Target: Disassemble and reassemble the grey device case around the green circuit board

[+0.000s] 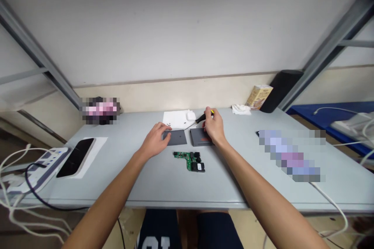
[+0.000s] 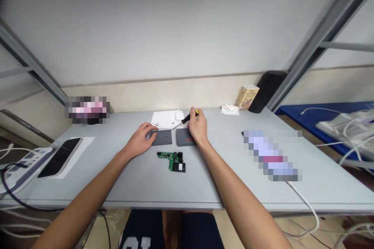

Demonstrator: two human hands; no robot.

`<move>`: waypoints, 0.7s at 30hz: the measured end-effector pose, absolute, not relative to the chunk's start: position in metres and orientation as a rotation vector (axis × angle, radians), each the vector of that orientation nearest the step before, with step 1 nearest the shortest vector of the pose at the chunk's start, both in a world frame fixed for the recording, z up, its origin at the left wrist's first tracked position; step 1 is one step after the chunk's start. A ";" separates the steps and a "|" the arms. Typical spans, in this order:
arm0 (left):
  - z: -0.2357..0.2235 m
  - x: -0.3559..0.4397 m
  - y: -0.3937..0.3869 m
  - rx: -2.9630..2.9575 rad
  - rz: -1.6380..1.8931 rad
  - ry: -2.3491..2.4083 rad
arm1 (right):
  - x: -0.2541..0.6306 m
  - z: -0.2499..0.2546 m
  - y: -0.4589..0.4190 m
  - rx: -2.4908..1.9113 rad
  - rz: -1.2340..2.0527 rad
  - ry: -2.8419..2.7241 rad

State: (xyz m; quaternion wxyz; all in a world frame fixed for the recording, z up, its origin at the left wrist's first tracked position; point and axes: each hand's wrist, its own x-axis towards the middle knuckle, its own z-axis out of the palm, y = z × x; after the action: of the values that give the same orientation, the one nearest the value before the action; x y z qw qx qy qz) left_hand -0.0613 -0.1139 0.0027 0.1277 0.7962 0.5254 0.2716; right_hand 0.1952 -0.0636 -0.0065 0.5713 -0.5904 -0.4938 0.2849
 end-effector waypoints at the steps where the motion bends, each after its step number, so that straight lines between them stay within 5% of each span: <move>1: 0.002 -0.061 -0.113 2.304 0.804 1.510 | 0.195 -0.005 -0.064 -1.381 0.667 -1.171; 21: -0.012 -0.071 -0.100 2.189 0.909 1.472 | 0.183 0.009 -0.080 -1.076 0.358 -1.501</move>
State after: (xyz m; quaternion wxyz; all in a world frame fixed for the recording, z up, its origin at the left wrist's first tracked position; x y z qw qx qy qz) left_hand -0.0711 -0.1001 -0.0121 0.1748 0.7725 0.5195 0.3207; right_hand 0.1828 -0.0796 0.0086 0.5892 -0.4622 -0.6447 0.1536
